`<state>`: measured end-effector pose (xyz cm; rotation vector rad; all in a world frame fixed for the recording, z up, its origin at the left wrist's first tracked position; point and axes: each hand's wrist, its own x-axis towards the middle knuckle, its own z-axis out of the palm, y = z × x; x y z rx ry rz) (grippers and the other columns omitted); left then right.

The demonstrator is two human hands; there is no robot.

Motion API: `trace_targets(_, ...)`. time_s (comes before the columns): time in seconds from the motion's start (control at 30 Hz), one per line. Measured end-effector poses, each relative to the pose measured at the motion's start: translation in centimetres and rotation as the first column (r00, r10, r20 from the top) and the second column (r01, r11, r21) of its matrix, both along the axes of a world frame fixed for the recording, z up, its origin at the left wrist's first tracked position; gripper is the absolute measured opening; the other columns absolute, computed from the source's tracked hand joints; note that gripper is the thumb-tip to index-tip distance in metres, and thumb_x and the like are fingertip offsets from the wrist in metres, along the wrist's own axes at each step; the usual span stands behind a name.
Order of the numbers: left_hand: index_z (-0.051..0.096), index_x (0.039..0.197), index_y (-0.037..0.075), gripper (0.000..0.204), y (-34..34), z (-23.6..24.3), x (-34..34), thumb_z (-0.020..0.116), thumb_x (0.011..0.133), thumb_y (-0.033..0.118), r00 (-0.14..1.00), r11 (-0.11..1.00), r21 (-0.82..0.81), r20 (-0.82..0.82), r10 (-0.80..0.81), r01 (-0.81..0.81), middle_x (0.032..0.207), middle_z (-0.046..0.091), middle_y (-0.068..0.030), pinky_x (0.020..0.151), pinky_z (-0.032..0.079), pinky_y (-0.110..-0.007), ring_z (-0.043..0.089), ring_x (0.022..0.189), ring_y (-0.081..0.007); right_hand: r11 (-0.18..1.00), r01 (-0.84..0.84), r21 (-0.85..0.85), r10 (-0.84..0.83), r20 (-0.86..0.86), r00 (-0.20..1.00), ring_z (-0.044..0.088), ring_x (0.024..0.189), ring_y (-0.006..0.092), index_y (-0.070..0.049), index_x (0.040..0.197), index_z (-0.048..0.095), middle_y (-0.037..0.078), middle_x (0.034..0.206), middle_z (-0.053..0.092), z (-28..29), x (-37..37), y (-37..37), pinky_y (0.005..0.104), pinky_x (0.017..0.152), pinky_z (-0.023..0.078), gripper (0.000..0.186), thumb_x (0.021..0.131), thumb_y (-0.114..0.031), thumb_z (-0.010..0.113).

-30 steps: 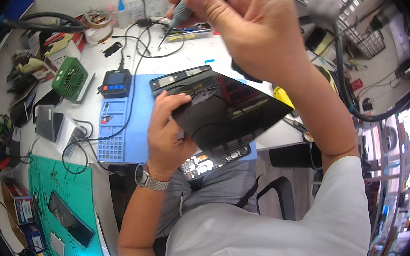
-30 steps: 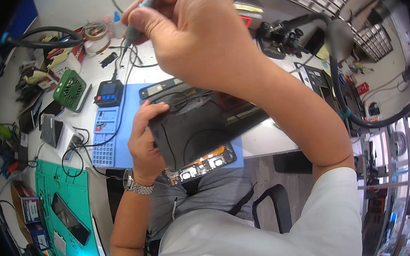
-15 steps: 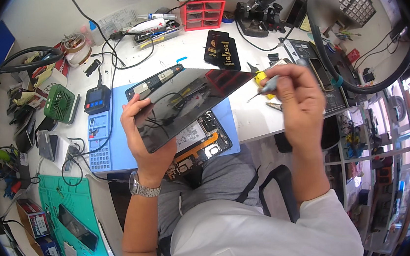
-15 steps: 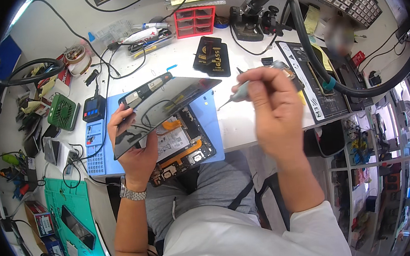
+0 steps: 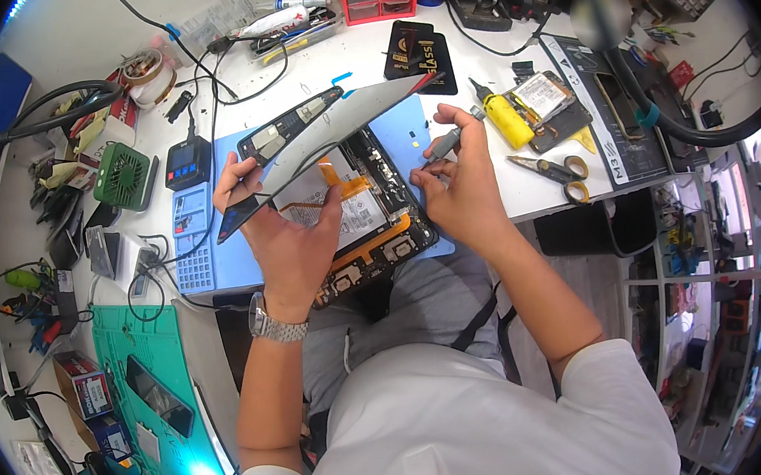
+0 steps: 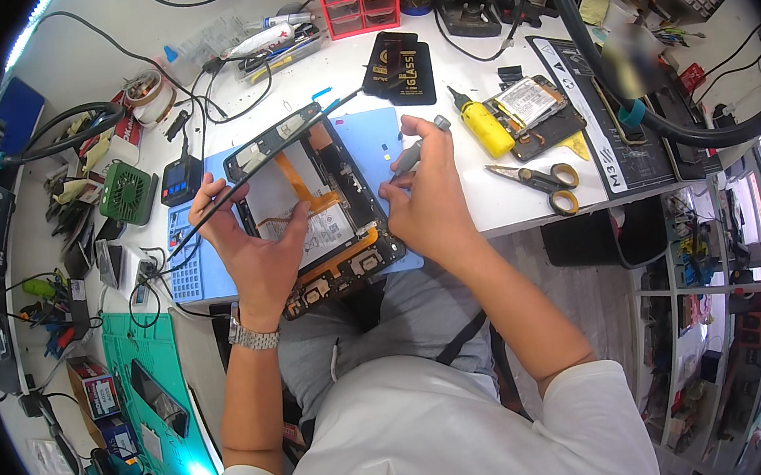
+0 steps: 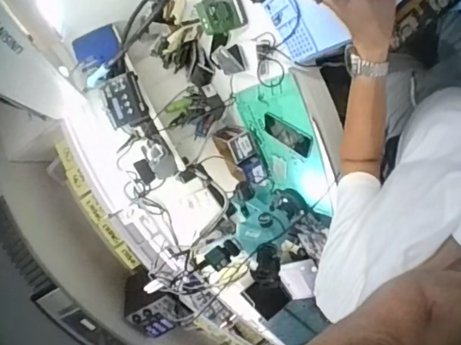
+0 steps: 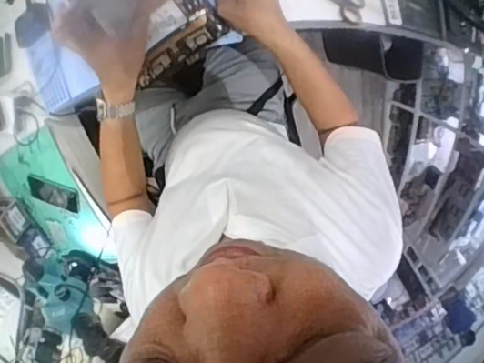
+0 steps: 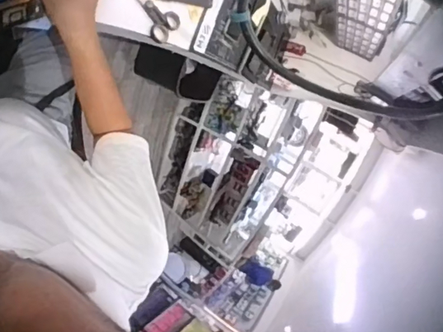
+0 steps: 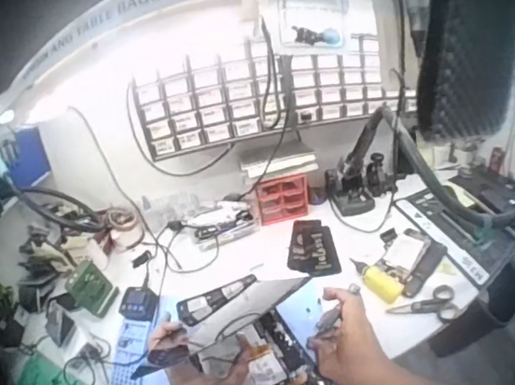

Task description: The person is repairing a tablet by connecting the screen assembly to the main body. They carefully align the ribbon cables and press the screen into place, then use a tool to apply adhesive along the edges to secure it.

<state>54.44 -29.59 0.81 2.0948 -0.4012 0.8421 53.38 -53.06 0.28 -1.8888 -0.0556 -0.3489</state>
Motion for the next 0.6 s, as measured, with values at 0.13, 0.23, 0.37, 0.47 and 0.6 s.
trace_targets(0.13, 0.038, 0.145, -0.012, 0.100, -1.1, -0.3, -0.7, 0.101, 0.071, 0.012, 0.997, 0.995, 0.076, -0.033, 0.069, -0.066, 0.147, 0.028, -0.0201, 0.126, 0.033, -0.057, 0.028, 0.152, -0.0448, 0.999, 0.013, 0.050, -0.012, -0.024, 1.000, 0.065, 0.117, 0.0263, 0.001, 0.156, 0.035, 0.021, 0.143, 0.043, -0.2, 0.0, -0.1, 0.0322, 0.091, 0.067, 0.083, 0.084, 0.021, 0.073)
trace_targets(0.23, 0.040, 0.145, -0.012, 0.100, -1.9, -0.1, -0.8, 0.102, 0.070, 0.015, 0.996, 0.993, 0.088, -0.037, 0.076, -0.073, 0.148, 0.024, -0.0211, 0.125, 0.033, -0.058, 0.023, 0.153, -0.0456, 0.998, -0.002, 0.069, 0.002, 0.004, 1.000, 0.068, 0.113, 0.0259, 0.002, 0.156, 0.035, 0.022, 0.143, 0.044, -0.9, 0.4, -0.8, 0.0324, 0.089, 0.067, 0.075, 0.091, 0.019, 0.069)
trace_targets(0.37, 0.056, 0.141, -0.006, 0.087, -2.1, -0.4, -1.0, 0.101, 0.073, 0.025, 0.992, 0.984, 0.139, -0.037, 0.117, -0.111, 0.149, 0.036, -0.0222, 0.123, 0.036, -0.055, 0.032, 0.149, -0.0437, 0.986, -0.026, 0.166, 0.008, 0.108, 0.994, 0.072, 0.106, 0.0236, 0.003, 0.156, 0.032, 0.021, 0.137, 0.053, -1.2, 1.3, -1.3, 0.0326, 0.088, 0.066, 0.066, 0.099, 0.015, 0.063)
trace_targets(0.47, 0.067, 0.137, 0.001, 0.077, -2.0, -0.2, -1.4, 0.100, 0.076, 0.034, 0.987, 0.969, 0.227, -0.102, 0.123, -0.098, 0.146, 0.054, -0.0211, 0.122, 0.037, -0.052, 0.044, 0.142, -0.0412, 0.950, -0.011, 0.311, -0.036, 0.145, 0.989, 0.073, 0.105, 0.0218, 0.003, 0.157, 0.024, 0.020, 0.132, 0.058, 0.0, 0.9, -0.6, 0.0326, 0.090, 0.065, 0.068, 0.101, 0.014, 0.063)
trace_targets(0.6, 0.071, 0.137, 0.005, 0.074, -2.4, 0.6, -1.2, 0.099, 0.078, 0.038, 0.993, 0.939, 0.326, 0.013, 0.114, -0.112, 0.141, 0.065, -0.0196, 0.121, 0.037, -0.050, 0.051, 0.135, -0.0396, 0.926, 0.001, 0.378, -0.072, 0.174, 0.982, 0.072, 0.109, 0.0212, 0.003, 0.156, 0.016, 0.020, 0.128, 0.062, -0.9, 0.9, -0.8, 0.0311, 0.091, 0.064, 0.075, 0.100, 0.015, 0.064)
